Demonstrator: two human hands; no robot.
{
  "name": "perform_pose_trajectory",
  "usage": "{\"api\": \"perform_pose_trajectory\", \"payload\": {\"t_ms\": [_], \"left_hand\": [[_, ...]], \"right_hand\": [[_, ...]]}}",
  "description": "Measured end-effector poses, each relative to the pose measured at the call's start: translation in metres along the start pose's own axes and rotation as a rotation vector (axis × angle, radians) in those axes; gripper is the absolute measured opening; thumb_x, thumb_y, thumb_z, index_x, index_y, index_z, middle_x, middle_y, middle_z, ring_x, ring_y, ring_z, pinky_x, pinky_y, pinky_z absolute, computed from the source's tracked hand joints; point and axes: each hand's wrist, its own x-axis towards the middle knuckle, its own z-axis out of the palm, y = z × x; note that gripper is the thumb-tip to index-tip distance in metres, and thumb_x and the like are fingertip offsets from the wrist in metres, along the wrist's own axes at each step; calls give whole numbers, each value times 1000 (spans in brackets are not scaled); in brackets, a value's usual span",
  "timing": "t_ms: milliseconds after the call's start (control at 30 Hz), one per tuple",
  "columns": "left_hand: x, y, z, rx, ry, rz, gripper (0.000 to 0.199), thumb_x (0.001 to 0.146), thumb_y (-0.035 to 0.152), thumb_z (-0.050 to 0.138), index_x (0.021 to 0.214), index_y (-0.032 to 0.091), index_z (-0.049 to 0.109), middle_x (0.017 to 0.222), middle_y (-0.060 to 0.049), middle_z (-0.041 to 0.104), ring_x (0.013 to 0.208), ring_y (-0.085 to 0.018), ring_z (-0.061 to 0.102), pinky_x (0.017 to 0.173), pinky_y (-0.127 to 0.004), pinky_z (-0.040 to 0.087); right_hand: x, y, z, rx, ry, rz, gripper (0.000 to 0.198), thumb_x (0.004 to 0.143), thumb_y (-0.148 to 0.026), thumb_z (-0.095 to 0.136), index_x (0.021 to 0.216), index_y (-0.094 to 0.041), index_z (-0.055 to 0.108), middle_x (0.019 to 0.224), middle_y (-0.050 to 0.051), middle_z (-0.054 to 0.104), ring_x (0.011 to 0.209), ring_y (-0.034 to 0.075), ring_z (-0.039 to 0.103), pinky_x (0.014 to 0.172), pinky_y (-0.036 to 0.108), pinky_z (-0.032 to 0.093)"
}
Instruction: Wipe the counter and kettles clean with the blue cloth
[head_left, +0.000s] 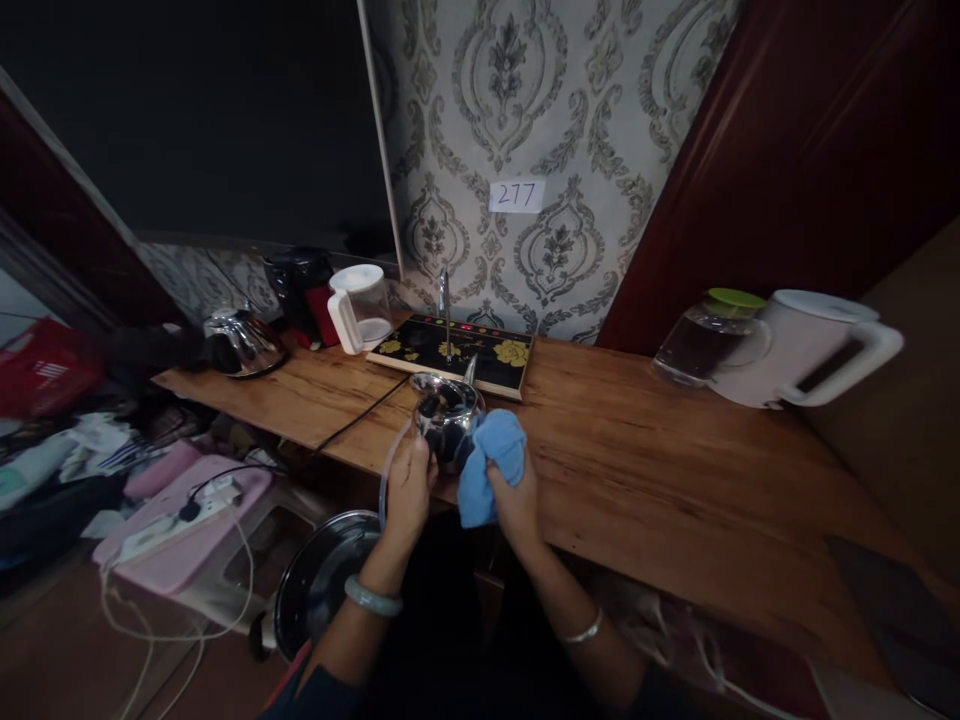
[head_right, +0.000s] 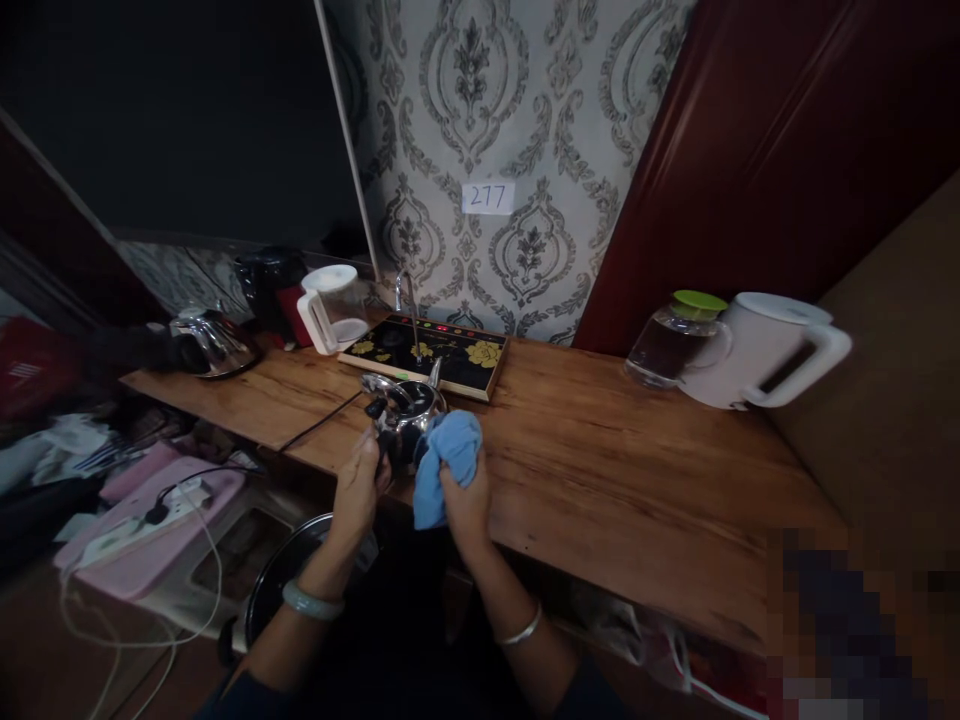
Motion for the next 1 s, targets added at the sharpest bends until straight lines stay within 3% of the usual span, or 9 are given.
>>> {"api": "perform_pose_trajectory", "payload": {"t_ms": [200, 333, 433, 567, 633, 700, 833, 933, 1000], "left_hand": [[-3, 1, 14, 85, 59, 141, 52, 90, 67, 48, 66, 21, 55, 66, -1, 55, 66, -17, 51, 64, -29, 43], [-4, 5, 7, 114, 0, 115, 48, 92, 61, 48, 69, 21, 57, 65, 0, 54, 64, -17, 52, 62, -29, 42], [-19, 9, -8, 186, 63, 220, 39, 89, 57, 56, 94, 19, 65, 91, -6, 65, 85, -21, 60, 76, -32, 48], [-60, 20, -27, 258, 71, 501, 70, 70, 67, 73, 121, 22, 61, 125, -14, 60, 120, -34, 55, 103, -48, 44], [-78, 27, -32, 207, -88, 493, 89, 60, 70, 79, 131, 22, 57, 137, -17, 54, 130, -40, 50, 108, -53, 41], [-86, 34, -36, 128, -88, 360, 88, 62, 65, 80, 135, 23, 55, 139, -16, 55, 128, -38, 54, 106, -50, 45], [-64, 47, -57, 22, 169, 118, 55, 75, 51, 75, 120, 22, 61, 112, -7, 68, 101, -26, 66, 92, -37, 53], [-19, 52, -76, 4, 328, 147, 53, 75, 44, 75, 122, 24, 59, 115, -4, 66, 105, -22, 64, 94, -31, 51], [17, 53, -81, -14, 394, 186, 54, 73, 40, 76, 121, 24, 58, 117, -4, 65, 107, -21, 62, 95, -29, 49]], "right_hand": [[-33, -12, 0, -290, -318, -320, 57, 64, -16, 60, 121, -21, 62, 122, 12, 66, 114, 30, 62, 98, 46, 52], [-26, -28, -31, -285, -470, -288, 53, 64, -13, 59, 116, -24, 65, 116, 7, 71, 106, 28, 67, 93, 44, 55], [-34, -38, -51, -188, -430, -214, 49, 67, -15, 60, 115, -25, 65, 111, 5, 74, 100, 27, 71, 88, 41, 58], [-58, -53, -51, -147, -370, -256, 59, 70, -21, 66, 129, -25, 58, 122, 7, 71, 110, 28, 69, 93, 42, 57], [-68, -66, -39, -140, -462, -345, 65, 72, -24, 68, 135, -26, 53, 128, 8, 68, 114, 28, 67, 96, 42, 56], [-71, -80, -25, -146, -605, -450, 77, 73, -25, 69, 145, -25, 44, 139, 10, 61, 123, 29, 61, 102, 43, 53], [-56, -96, -4, -169, -774, -497, 84, 77, -30, 71, 154, -26, 36, 153, 10, 47, 140, 29, 46, 111, 46, 46], [-33, -80, 4, -124, -536, -324, 36, 85, -32, 61, 120, -26, 67, 129, 10, 65, 118, 27, 63, 93, 42, 57], [-22, -60, 9, -96, -420, -181, 22, 85, -33, 58, 100, -24, 70, 105, 8, 73, 98, 24, 70, 83, 40, 59]]}}
